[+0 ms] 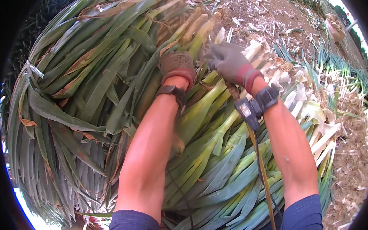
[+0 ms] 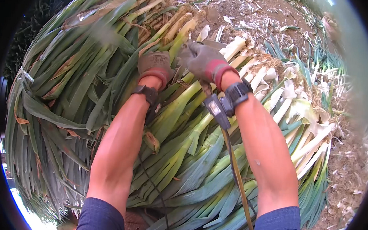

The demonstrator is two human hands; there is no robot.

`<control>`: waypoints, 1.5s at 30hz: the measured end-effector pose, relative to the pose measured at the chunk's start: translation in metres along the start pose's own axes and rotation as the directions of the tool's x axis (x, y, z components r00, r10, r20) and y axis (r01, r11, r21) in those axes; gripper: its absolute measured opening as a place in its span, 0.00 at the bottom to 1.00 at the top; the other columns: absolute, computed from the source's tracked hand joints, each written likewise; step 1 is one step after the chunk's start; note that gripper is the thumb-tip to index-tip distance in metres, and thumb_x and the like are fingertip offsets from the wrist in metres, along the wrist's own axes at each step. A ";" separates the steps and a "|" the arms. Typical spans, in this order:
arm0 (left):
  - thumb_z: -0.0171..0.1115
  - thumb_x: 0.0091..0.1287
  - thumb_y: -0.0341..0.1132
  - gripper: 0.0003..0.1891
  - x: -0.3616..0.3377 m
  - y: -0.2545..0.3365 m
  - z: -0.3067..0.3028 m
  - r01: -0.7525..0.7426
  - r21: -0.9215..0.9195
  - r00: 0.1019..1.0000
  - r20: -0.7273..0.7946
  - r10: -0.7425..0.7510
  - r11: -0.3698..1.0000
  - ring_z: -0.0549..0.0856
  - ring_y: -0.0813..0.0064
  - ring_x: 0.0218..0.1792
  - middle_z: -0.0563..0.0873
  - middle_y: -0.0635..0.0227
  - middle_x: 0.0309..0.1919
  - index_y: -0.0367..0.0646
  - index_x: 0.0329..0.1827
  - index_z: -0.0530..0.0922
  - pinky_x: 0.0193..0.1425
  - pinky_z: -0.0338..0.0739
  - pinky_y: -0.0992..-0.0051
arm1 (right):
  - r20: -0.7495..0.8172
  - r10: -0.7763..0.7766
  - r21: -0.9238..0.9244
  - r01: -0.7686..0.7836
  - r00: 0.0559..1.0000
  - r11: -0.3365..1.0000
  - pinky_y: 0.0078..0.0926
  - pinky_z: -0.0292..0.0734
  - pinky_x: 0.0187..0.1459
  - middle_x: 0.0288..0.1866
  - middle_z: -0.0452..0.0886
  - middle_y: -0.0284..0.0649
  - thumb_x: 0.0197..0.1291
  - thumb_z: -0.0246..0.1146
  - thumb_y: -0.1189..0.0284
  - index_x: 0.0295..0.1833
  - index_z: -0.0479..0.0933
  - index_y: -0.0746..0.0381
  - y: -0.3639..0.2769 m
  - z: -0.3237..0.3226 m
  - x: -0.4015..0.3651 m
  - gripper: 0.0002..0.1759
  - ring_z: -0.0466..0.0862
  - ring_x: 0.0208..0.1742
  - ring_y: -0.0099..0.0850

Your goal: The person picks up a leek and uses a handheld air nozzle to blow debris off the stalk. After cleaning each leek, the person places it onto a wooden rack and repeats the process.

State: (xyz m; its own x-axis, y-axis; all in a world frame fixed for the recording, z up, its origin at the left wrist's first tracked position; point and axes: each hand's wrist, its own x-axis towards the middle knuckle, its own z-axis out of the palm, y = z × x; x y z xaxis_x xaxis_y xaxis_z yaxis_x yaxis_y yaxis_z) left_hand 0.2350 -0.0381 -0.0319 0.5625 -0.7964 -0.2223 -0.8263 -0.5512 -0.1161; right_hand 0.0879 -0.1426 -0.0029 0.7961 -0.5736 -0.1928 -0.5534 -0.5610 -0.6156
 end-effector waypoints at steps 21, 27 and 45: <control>0.71 0.65 0.54 0.29 -0.082 -0.025 0.019 0.094 -0.339 0.968 0.252 -0.006 0.936 0.89 0.52 0.63 0.91 0.50 0.61 0.46 0.64 0.85 0.70 0.81 0.60 | -0.089 0.055 0.047 -0.051 0.994 0.998 0.34 0.79 0.67 0.63 0.90 0.50 0.71 0.66 0.60 0.79 0.76 0.60 0.009 -0.013 -0.046 0.34 0.89 0.64 0.44; 0.68 0.70 0.51 0.24 -0.092 -0.021 0.022 0.095 -0.298 0.973 0.231 -0.025 0.950 0.91 0.55 0.62 0.91 0.54 0.61 0.49 0.63 0.85 0.67 0.84 0.59 | -0.117 -0.035 0.270 0.065 0.993 0.961 0.32 0.79 0.66 0.64 0.89 0.54 0.70 0.66 0.59 0.82 0.72 0.63 0.020 -0.008 -0.050 0.38 0.90 0.61 0.42; 0.67 0.71 0.46 0.20 -0.110 -0.023 0.023 0.136 -0.393 0.978 0.201 -0.060 0.909 0.90 0.48 0.59 0.92 0.49 0.56 0.45 0.61 0.85 0.65 0.82 0.54 | 0.161 -0.093 0.345 0.032 0.983 0.938 0.29 0.71 0.76 0.77 0.80 0.48 0.75 0.65 0.62 0.84 0.70 0.60 -0.020 0.010 -0.166 0.35 0.82 0.73 0.34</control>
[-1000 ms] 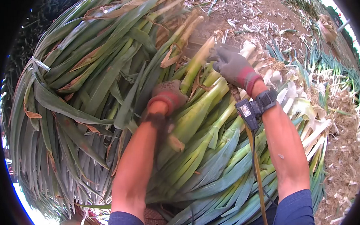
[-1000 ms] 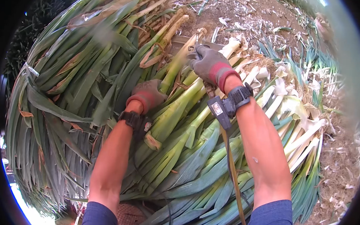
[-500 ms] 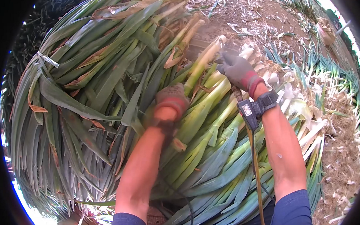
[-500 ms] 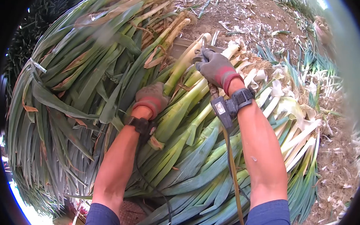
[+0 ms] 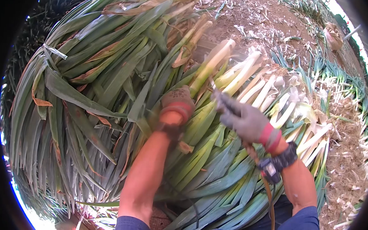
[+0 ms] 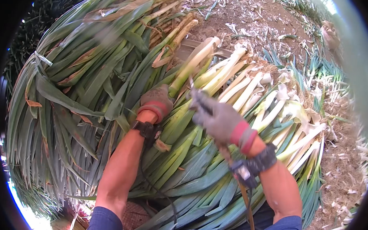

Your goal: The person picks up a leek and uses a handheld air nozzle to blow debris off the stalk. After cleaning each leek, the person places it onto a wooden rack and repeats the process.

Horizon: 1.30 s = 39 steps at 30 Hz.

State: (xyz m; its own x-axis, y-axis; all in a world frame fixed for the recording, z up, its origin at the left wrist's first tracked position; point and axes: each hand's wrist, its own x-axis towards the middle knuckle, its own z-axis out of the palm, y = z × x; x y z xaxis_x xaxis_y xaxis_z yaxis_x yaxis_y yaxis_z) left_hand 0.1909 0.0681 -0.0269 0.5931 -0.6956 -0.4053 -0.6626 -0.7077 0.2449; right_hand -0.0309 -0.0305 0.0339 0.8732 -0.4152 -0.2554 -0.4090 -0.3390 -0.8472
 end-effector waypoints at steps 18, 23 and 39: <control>0.68 0.72 0.45 0.19 -0.015 -0.003 -0.004 0.021 0.055 1.000 -0.006 -0.020 0.998 0.90 0.52 0.61 0.92 0.53 0.58 0.46 0.61 0.84 0.65 0.83 0.55 | -0.348 0.166 -0.285 -0.273 0.923 0.919 0.39 0.79 0.68 0.61 0.89 0.54 0.68 0.65 0.55 0.83 0.72 0.56 0.020 -0.034 0.088 0.40 0.89 0.62 0.49; 0.69 0.71 0.48 0.21 -0.012 -0.004 0.000 0.023 0.039 1.000 -0.008 -0.023 0.999 0.90 0.50 0.61 0.91 0.51 0.57 0.45 0.60 0.84 0.65 0.82 0.54 | -0.411 0.079 -0.213 -0.180 0.908 0.960 0.37 0.79 0.69 0.63 0.88 0.57 0.68 0.65 0.56 0.82 0.72 0.59 0.044 -0.037 0.105 0.39 0.89 0.64 0.48; 0.66 0.71 0.47 0.24 -0.033 0.009 -0.002 -0.237 -0.170 0.939 0.215 0.270 0.957 0.86 0.45 0.66 0.88 0.45 0.63 0.42 0.65 0.85 0.72 0.78 0.56 | -0.063 -0.063 -0.039 0.061 0.996 0.997 0.33 0.79 0.66 0.62 0.89 0.51 0.72 0.67 0.61 0.83 0.71 0.60 -0.012 0.002 -0.024 0.37 0.88 0.62 0.32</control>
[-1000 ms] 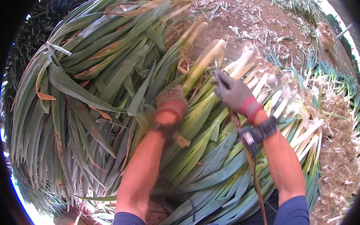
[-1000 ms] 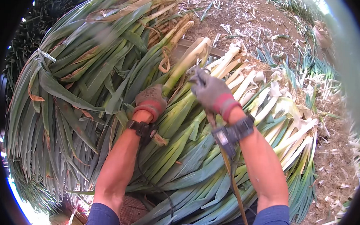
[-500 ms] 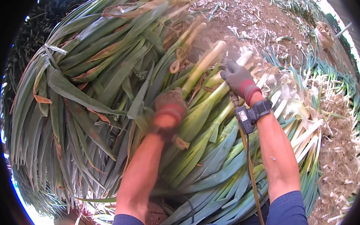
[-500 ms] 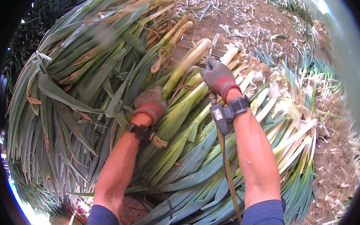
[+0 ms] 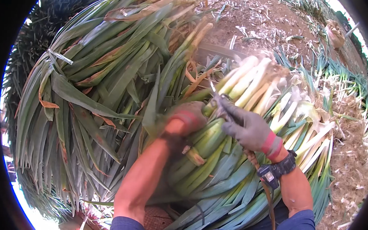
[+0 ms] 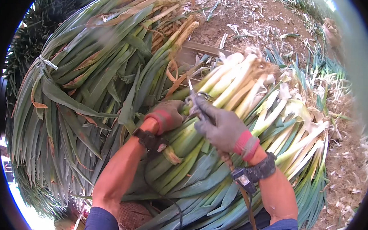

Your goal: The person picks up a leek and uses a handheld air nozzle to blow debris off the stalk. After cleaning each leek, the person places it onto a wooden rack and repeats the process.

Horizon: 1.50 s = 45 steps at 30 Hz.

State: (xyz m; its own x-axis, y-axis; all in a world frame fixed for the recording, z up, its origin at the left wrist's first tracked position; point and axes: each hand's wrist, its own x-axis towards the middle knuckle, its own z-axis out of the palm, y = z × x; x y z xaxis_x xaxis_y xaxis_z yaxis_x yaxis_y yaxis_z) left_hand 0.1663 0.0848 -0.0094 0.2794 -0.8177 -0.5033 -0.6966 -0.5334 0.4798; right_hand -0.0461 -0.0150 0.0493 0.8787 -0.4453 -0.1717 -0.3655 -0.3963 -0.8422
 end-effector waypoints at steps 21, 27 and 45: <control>0.64 0.72 0.39 0.22 -0.012 0.001 -0.007 0.113 0.610 0.879 -0.430 0.208 0.784 0.93 0.53 0.47 0.92 0.59 0.45 0.52 0.68 0.84 0.53 0.86 0.54 | 0.132 0.153 0.182 -0.175 0.979 0.968 0.24 0.66 0.78 0.84 0.73 0.37 0.74 0.66 0.71 0.87 0.63 0.66 -0.014 -0.009 -0.002 0.39 0.75 0.76 0.23; 0.65 0.75 0.50 0.18 0.004 0.001 -0.043 0.090 -0.008 0.930 -0.358 -0.087 0.996 0.90 0.47 0.54 0.92 0.54 0.53 0.52 0.58 0.91 0.62 0.83 0.56 | 0.107 0.063 0.231 -0.086 0.992 0.969 0.26 0.72 0.73 0.72 0.84 0.46 0.74 0.67 0.63 0.86 0.66 0.62 0.003 -0.005 0.036 0.39 0.83 0.68 0.27; 0.79 0.60 0.52 0.39 0.052 -0.022 -0.061 0.115 -0.124 0.936 -0.320 -0.149 0.986 0.87 0.52 0.67 0.88 0.54 0.68 0.47 0.75 0.81 0.73 0.79 0.60 | 0.196 0.118 0.055 -0.131 0.973 0.990 0.26 0.74 0.71 0.69 0.86 0.44 0.73 0.68 0.65 0.86 0.65 0.64 -0.012 -0.012 0.062 0.40 0.84 0.65 0.29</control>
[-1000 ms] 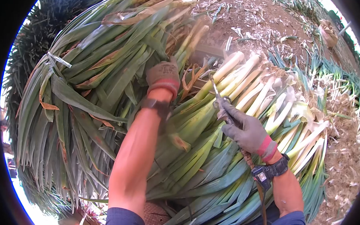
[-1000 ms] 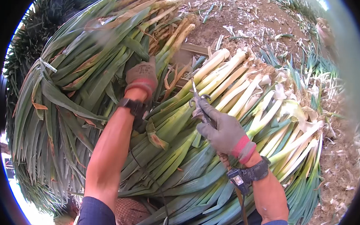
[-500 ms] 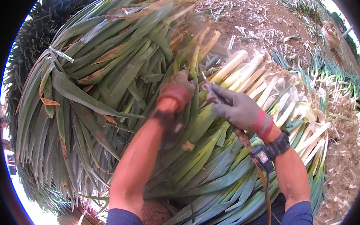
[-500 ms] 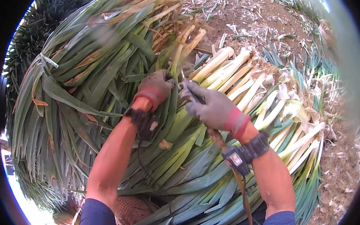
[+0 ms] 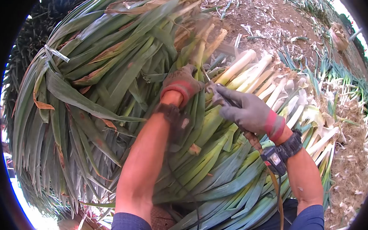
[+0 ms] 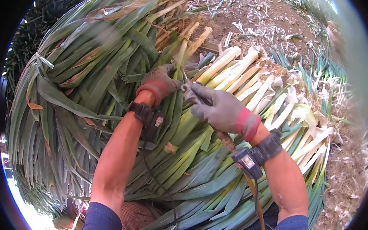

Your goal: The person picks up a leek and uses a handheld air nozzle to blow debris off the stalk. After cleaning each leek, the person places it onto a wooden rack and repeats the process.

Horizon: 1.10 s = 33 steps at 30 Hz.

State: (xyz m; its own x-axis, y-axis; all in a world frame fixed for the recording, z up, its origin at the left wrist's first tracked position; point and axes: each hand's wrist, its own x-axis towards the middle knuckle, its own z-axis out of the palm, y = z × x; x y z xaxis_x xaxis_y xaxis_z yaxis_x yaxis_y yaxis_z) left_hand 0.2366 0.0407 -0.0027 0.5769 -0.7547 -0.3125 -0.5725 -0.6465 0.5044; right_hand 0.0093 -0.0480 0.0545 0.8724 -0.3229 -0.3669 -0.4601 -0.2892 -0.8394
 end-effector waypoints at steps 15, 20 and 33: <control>0.73 0.61 0.41 0.33 -0.009 0.007 0.000 0.029 0.040 0.999 0.031 -0.030 0.999 0.88 0.48 0.64 0.89 0.50 0.64 0.45 0.71 0.82 0.70 0.81 0.56 | -0.186 -0.020 -0.020 0.017 0.982 1.000 0.30 0.76 0.71 0.72 0.85 0.46 0.75 0.67 0.67 0.74 0.78 0.67 0.016 -0.034 0.130 0.27 0.83 0.70 0.34; 0.72 0.62 0.41 0.32 -0.029 0.005 -0.004 0.035 0.017 0.999 0.032 -0.036 0.999 0.88 0.49 0.64 0.90 0.50 0.63 0.47 0.72 0.82 0.71 0.80 0.57 | -0.273 -0.105 -0.119 0.074 0.956 0.990 0.31 0.78 0.67 0.67 0.88 0.45 0.76 0.66 0.65 0.69 0.81 0.67 0.025 -0.031 0.144 0.23 0.86 0.65 0.34; 0.75 0.59 0.41 0.32 -0.052 -0.008 -0.006 -0.013 -0.184 0.998 0.051 0.022 0.983 0.90 0.51 0.58 0.91 0.49 0.58 0.41 0.68 0.84 0.67 0.82 0.61 | -0.156 -0.058 0.017 0.061 0.986 0.998 0.27 0.77 0.69 0.70 0.87 0.42 0.72 0.69 0.62 0.85 0.67 0.63 0.007 -0.007 0.047 0.40 0.85 0.64 0.26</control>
State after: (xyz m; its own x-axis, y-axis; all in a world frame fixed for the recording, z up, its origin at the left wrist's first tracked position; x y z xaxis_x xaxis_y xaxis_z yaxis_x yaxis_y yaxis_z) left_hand 0.2147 0.0852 0.0143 0.5334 -0.7737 -0.3419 -0.4628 -0.6053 0.6476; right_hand 0.0455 -0.0717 0.0340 0.8613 -0.4420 -0.2506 -0.4027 -0.2929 -0.8672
